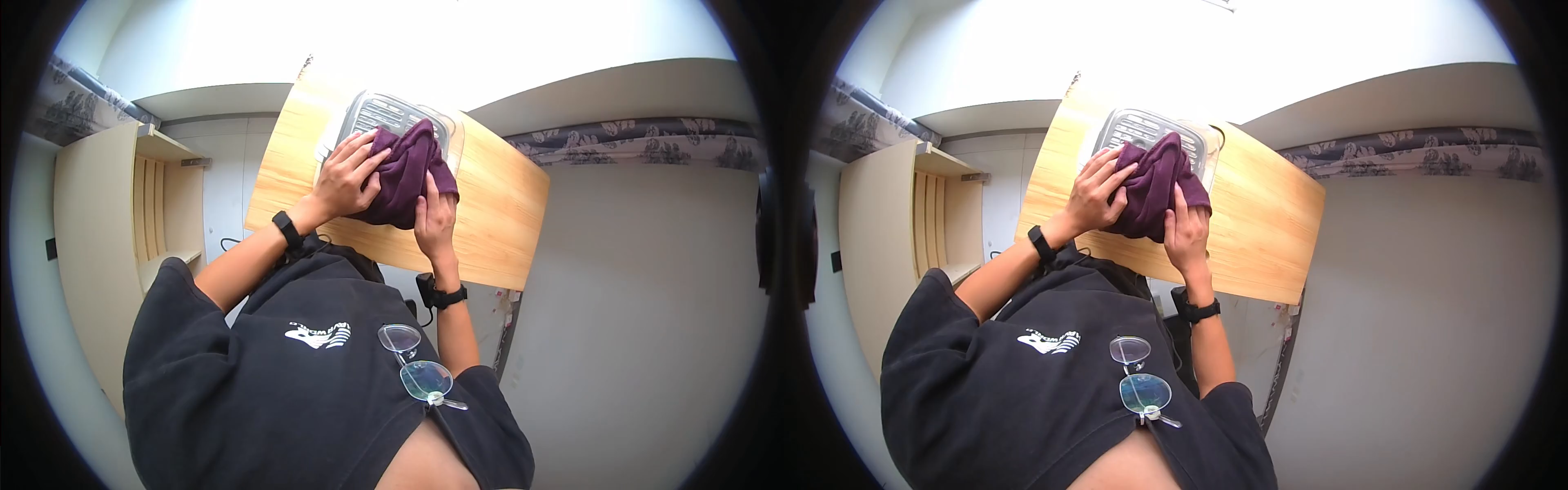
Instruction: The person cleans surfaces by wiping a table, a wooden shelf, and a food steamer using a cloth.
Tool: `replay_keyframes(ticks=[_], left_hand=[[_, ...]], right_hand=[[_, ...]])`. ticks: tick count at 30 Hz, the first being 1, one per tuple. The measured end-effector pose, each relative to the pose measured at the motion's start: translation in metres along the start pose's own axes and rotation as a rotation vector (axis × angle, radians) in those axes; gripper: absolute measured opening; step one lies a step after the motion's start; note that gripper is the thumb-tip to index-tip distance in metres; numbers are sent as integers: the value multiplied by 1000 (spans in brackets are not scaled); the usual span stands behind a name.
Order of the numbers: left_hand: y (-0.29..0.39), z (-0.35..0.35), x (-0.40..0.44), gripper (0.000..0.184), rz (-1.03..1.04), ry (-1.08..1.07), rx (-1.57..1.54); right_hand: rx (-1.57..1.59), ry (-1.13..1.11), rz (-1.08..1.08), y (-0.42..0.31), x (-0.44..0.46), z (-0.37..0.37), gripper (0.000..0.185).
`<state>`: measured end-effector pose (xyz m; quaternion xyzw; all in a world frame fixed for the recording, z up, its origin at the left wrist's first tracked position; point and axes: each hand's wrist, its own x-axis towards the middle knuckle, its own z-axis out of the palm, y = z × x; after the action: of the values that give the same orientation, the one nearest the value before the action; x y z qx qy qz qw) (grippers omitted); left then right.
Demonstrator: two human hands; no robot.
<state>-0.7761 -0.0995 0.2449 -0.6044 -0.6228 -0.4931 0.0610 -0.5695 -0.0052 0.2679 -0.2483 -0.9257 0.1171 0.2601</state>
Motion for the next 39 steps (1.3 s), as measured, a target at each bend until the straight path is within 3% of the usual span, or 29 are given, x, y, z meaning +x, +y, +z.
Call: replay_keyframes(ticks=[4, 13, 22, 29, 34, 39], left_hand=[[6, -13, 4, 47, -49, -213, -20], [13, -4, 44, 49, -132, -376, -100], [16, -22, 66, 64, -281, -423, -484], [4, -3, 84, 73, -493, -529, -494], [11, 4, 75, 76, -523, -400, -628], [37, -10, 75, 74, -486, -417, -584]], right_hand=[[37, -7, 43, -8, -15, -11, 44], [56, 36, 82, -6, -14, -13, 42], [103, 94, 190, 6, 0, -14, 42], [89, 202, 203, 8, 3, 7, 38], [96, 284, 205, 1, 6, 13, 38], [58, 338, 176, -5, 6, 11, 38]])
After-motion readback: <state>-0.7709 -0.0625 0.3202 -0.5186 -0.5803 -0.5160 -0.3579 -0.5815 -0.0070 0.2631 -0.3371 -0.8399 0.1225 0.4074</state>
